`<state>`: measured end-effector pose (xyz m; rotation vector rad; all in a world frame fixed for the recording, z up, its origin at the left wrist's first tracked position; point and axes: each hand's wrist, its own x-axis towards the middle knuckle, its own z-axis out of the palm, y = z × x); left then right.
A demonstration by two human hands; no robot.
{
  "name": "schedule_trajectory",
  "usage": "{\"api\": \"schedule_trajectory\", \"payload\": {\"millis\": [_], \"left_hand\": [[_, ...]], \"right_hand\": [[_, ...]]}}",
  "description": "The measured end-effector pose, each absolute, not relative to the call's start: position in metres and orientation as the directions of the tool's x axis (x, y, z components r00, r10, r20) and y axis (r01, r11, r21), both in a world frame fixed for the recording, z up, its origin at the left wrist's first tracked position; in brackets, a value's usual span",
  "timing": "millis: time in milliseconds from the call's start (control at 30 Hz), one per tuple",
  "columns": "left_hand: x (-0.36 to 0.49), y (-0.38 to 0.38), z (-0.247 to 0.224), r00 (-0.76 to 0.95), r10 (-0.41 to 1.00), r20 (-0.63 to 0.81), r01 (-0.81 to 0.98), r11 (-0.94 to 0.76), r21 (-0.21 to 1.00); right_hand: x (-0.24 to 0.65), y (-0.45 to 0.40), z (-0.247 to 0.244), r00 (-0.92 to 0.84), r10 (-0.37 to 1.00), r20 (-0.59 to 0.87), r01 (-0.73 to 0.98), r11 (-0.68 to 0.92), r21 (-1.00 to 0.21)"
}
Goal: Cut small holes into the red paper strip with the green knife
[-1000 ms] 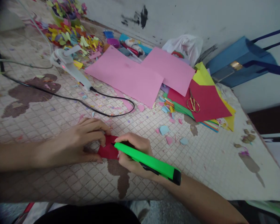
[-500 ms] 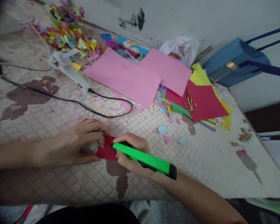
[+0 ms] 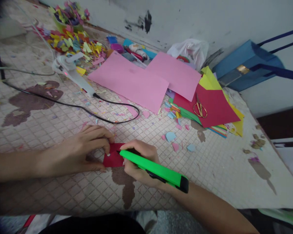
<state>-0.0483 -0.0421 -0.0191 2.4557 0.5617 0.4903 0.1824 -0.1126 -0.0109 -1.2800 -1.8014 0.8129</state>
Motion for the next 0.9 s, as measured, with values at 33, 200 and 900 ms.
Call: {"api": "schedule_trajectory", "payload": {"millis": [33, 200, 900], "left_hand": [[-0.0482, -0.0422, -0.0191, 0.844, 0.49, 0.218, 0.282, -0.752, 0.595], [-0.0474, -0.0416, -0.0183, 0.843, 0.491, 0.219, 0.285, -0.753, 0.593], [-0.0425, -0.0455, -0.0162, 0.828, 0.511, 0.233, 0.337, -0.783, 0.522]], "right_hand": [[0.1823, -0.1126, -0.011, -0.203, 0.954, 0.222, 0.463, 0.294, -0.836], [0.1817, -0.1123, -0.0087, -0.212, 0.951, 0.226, 0.467, 0.301, -0.832], [0.1842, -0.1165, -0.0055, -0.182, 0.961, 0.21, 0.415, 0.269, -0.869]]}}
